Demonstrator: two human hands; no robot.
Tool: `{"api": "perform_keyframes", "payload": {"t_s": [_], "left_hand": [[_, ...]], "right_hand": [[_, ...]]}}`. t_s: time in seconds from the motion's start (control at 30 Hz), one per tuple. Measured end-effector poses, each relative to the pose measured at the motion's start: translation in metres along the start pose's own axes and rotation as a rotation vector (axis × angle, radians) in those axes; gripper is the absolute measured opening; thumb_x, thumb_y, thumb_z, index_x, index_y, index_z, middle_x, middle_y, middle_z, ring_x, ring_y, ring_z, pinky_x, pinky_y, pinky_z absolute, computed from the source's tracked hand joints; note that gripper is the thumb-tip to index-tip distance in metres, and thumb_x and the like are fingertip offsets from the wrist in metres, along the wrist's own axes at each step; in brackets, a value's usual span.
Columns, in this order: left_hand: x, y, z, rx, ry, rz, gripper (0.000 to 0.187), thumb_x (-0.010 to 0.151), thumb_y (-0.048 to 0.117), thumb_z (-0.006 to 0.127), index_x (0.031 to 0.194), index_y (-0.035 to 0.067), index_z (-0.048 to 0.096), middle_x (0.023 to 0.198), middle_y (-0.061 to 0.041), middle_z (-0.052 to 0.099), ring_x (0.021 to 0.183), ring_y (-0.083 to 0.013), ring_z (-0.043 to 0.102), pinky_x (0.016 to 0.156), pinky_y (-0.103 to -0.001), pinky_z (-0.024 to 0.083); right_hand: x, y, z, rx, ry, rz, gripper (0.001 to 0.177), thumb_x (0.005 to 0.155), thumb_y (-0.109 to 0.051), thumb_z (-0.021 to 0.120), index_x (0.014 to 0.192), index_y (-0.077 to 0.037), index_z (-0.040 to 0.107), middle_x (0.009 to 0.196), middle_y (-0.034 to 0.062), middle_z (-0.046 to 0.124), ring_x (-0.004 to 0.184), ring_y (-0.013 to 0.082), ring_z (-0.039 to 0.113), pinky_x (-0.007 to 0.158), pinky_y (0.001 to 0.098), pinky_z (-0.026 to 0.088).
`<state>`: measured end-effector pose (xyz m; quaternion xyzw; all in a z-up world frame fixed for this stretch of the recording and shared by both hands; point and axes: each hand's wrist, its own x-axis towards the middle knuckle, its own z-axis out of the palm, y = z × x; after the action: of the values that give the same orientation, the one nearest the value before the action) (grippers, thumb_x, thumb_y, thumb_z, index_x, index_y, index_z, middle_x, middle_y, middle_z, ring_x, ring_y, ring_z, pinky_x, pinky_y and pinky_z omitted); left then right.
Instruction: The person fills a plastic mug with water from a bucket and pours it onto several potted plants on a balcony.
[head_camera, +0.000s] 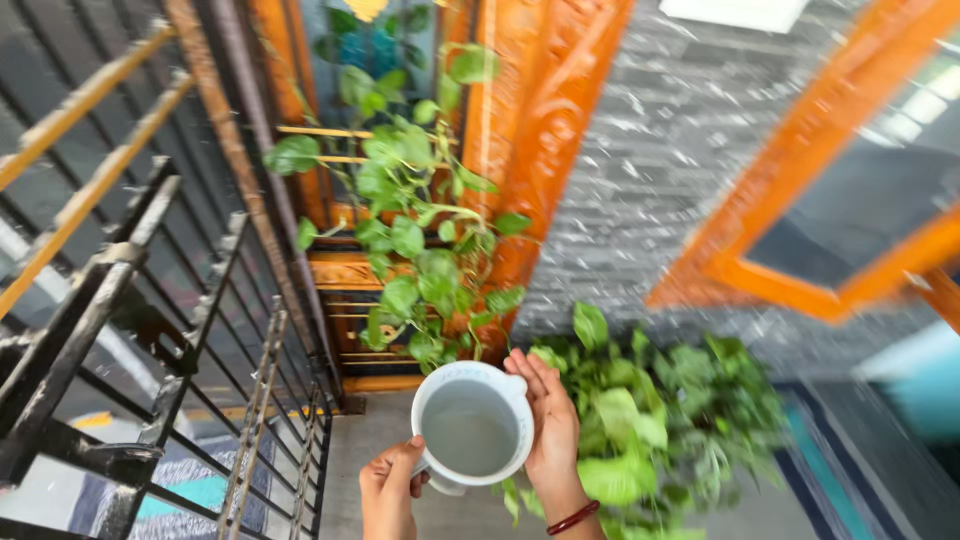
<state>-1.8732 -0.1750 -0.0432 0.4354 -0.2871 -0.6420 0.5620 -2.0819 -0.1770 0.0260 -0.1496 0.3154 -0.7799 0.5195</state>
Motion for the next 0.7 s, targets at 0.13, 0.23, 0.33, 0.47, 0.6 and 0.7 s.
{"api": "perform_keyframes", "payload": {"t_s": [0.13,0.23,0.33,0.47,0.6,0.7], "left_hand": [[0.015,-0.001,0.026,0.034,0.078,0.052,0.038,0.089,0.027,0.074,0.066,-0.003,0.068,0.054,-0.002,0.052,0.051,-0.0103,0.04,0.051,-0.03,0.036],[0.021,0.012,0.047,0.139,0.088,0.162,0.04,0.09,0.031,0.074,0.068,-0.002,0.07,0.056,0.0,0.053,0.053,-0.0088,0.043,0.053,-0.03,0.042],[0.036,0.034,0.074,0.458,0.148,0.255,0.044,0.09,0.038,0.07,0.07,-0.001,0.072,0.053,-0.003,0.057,0.051,-0.0107,0.049,0.05,-0.033,0.042],[0.087,0.059,0.107,0.861,0.225,0.449,0.05,0.091,0.045,0.068,0.069,0.0,0.07,0.053,-0.008,0.056,0.047,-0.0161,0.053,0.051,-0.036,0.043],[0.14,0.081,0.114,0.314,0.144,0.499,0.043,0.095,0.034,0.07,0.067,0.001,0.068,0.057,0.0,0.06,0.051,-0.0083,0.049,0.047,-0.03,0.039],[0.164,0.098,0.117,-0.052,0.15,0.553,0.041,0.098,0.028,0.07,0.067,0.005,0.062,0.059,0.004,0.052,0.052,-0.0044,0.039,0.048,-0.026,0.029]], "right_hand": [[0.077,0.018,-0.035,0.096,-0.034,0.196,0.045,0.106,-0.032,0.04,0.129,0.003,0.055,0.135,0.0183,0.062,0.126,0.0297,0.058,0.11,0.045,0.044],[0.147,0.045,-0.076,0.244,-0.044,0.392,0.039,0.106,-0.029,0.043,0.12,0.003,0.06,0.123,0.0174,0.065,0.114,0.0303,0.063,0.104,0.0439,0.049],[0.223,0.078,-0.111,0.31,-0.011,0.536,0.032,0.106,-0.024,0.045,0.111,0.002,0.064,0.111,0.0175,0.07,0.103,0.028,0.067,0.096,0.0413,0.054],[0.3,0.107,-0.099,0.296,-0.152,0.51,0.021,0.105,-0.014,0.05,0.104,0.0,0.066,0.099,0.0138,0.073,0.092,0.0264,0.069,0.089,0.0387,0.058],[0.338,0.084,-0.003,0.191,-0.35,0.258,0.017,0.103,-0.009,0.054,0.106,0.002,0.066,0.103,0.0151,0.071,0.097,0.025,0.067,0.093,0.0361,0.056],[0.384,0.032,0.133,0.752,-0.661,0.462,0.029,0.111,-0.019,0.046,0.13,0.001,0.054,0.134,0.0196,0.062,0.128,0.031,0.057,0.115,0.0456,0.046]]}}
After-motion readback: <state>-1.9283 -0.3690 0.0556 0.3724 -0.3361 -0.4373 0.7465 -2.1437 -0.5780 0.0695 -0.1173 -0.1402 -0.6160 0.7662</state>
